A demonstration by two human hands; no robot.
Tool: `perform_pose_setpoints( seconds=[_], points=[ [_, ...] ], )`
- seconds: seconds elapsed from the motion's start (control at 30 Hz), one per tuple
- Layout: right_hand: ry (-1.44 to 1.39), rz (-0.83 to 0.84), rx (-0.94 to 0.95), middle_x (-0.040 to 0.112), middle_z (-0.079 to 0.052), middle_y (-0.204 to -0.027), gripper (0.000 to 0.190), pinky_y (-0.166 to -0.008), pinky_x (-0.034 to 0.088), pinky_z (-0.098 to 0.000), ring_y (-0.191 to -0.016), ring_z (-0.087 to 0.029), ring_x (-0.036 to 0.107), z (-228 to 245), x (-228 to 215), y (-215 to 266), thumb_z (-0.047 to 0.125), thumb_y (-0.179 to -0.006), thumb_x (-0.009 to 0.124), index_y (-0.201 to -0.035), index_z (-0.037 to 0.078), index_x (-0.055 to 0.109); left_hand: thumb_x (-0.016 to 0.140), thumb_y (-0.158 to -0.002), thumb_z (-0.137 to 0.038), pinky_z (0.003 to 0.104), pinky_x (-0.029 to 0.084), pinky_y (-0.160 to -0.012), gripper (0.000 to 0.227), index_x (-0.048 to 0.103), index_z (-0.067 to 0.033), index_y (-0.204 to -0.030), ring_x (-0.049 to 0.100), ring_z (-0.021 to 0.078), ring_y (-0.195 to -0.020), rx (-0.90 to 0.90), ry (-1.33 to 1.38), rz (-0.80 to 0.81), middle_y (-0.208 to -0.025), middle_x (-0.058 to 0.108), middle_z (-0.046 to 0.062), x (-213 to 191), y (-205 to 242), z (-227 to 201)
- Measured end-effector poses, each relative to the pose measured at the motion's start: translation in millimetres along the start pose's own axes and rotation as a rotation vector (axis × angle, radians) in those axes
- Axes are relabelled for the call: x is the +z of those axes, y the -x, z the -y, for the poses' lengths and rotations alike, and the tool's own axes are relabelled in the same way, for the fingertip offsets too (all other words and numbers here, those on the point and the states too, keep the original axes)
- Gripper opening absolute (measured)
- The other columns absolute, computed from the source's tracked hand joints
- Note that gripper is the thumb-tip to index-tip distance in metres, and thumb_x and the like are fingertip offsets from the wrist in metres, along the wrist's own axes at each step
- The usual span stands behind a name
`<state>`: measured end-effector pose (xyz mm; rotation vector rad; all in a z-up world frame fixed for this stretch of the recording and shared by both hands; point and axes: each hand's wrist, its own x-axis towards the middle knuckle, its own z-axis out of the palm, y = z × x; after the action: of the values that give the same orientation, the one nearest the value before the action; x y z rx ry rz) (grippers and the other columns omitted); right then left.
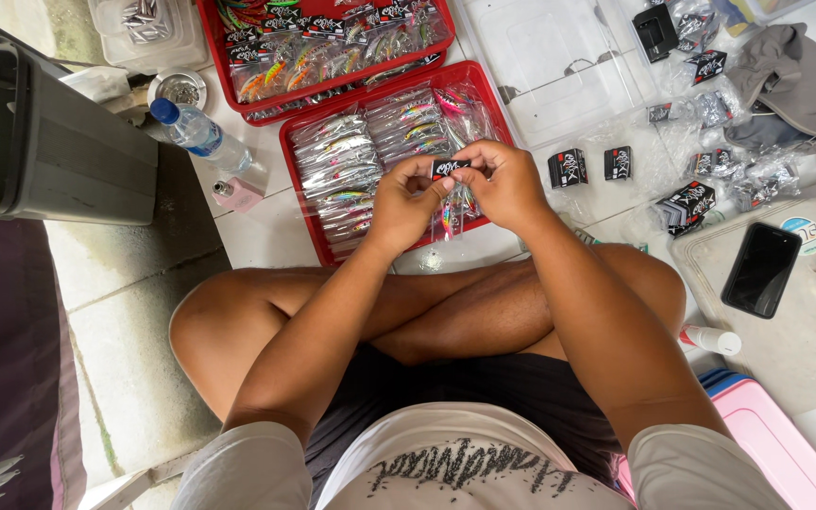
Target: The person sits on the floor and sorts through small packaged fishing lures, placing them into red trays and arranging small plastic bags into a clear container.
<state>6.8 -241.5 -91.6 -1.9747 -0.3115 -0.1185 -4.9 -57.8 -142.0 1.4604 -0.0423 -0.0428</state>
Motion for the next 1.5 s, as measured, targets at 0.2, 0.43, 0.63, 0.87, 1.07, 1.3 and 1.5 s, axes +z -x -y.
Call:
perform_pose_setpoints(
  seconds=[0.2,0.43,0.63,0.87,1.07,1.3,1.5],
  points=[
    [-0.285,0.099,0.213,0.070,-0.015,-0.091,0.045,-0.066,0.062,-0.0273,-0.077,-0.018,0.072,-20.2,12.7,6.0,0.008,-0.086,0.087,-0.121,-0.003,0.061,0.071,-0.098,-0.008,0.026,0.067,-0.058,0.012,0.072,0.0029,-0.103,0.074,0.0187,-0.069,-0.137,0.190,-0.182,-0.082,0.069,0.011,6.4,-1.5,-7.3],
    [-0.335,0.097,0.274,0.074,-0.014,-0.083,0.017,-0.061,0.063,-0.0217,-0.071,-0.015,0.074,-24.7,26.6,6.5,0.005,-0.091,0.080,-0.102,-0.002,0.068,0.071,-0.099,-0.010,0.028,0.068,-0.061,0.015,0.072,0.0034,-0.106,0.075,0.0199,-0.072,-0.139,0.240,-0.256,-0.084,0.070,0.011,4.2,-4.5,-10.0],
    [-0.355,0.060,0.238,0.074,-0.016,-0.080,0.015,-0.059,0.064,-0.0226,-0.068,-0.016,0.075,-23.7,27.1,7.4,0.002,-0.091,0.080,-0.099,-0.003,0.069,0.074,-0.096,-0.009,0.026,0.067,-0.062,0.015,0.073,0.0029,-0.105,0.074,0.0184,-0.071,-0.131,0.256,-0.271,-0.083,0.071,0.012,5.0,-4.8,-9.3],
    [-0.359,0.060,0.220,0.074,-0.017,-0.079,0.015,-0.059,0.064,-0.0226,-0.068,-0.016,0.075,-30.1,27.9,3.4,0.003,-0.091,0.081,-0.098,-0.004,0.069,0.075,-0.096,-0.008,0.026,0.067,-0.061,0.014,0.074,0.0031,-0.104,0.074,0.0172,-0.071,-0.106,0.233,-0.276,-0.082,0.071,0.011,3.8,-8.0,-2.7],
    [-0.368,0.063,0.225,0.074,-0.018,-0.080,0.014,-0.060,0.064,-0.0233,-0.068,-0.017,0.075,-26.8,27.7,3.9,0.003,-0.092,0.080,-0.097,-0.004,0.069,0.075,-0.096,-0.009,0.025,0.066,-0.061,0.014,0.074,0.0028,-0.104,0.072,0.0157,-0.070,-0.108,0.243,-0.290,-0.081,0.071,0.010,7.3,-5.8,-6.6],
    [-0.391,0.067,0.237,0.074,-0.018,-0.082,0.016,-0.061,0.065,-0.0235,-0.069,-0.017,0.075,-25.4,28.8,3.2,0.005,-0.092,0.081,-0.098,-0.003,0.069,0.076,-0.095,-0.010,0.024,0.065,-0.059,0.015,0.074,0.0025,-0.103,0.072,0.0150,-0.068,-0.101,0.225,-0.317,-0.080,0.070,0.010,6.0,-11.9,14.8],
    [-0.403,0.071,0.246,0.075,-0.019,-0.083,0.018,-0.062,0.066,-0.0248,-0.070,-0.018,0.075,-26.8,31.4,2.6,0.005,-0.091,0.082,-0.099,-0.003,0.069,0.078,-0.095,-0.012,0.022,0.062,-0.055,0.013,0.077,0.0003,-0.100,0.068,0.0101,-0.063,-0.009,0.126,-0.344,-0.073,0.068,0.007,3.5,-13.8,17.5]
  ],
)
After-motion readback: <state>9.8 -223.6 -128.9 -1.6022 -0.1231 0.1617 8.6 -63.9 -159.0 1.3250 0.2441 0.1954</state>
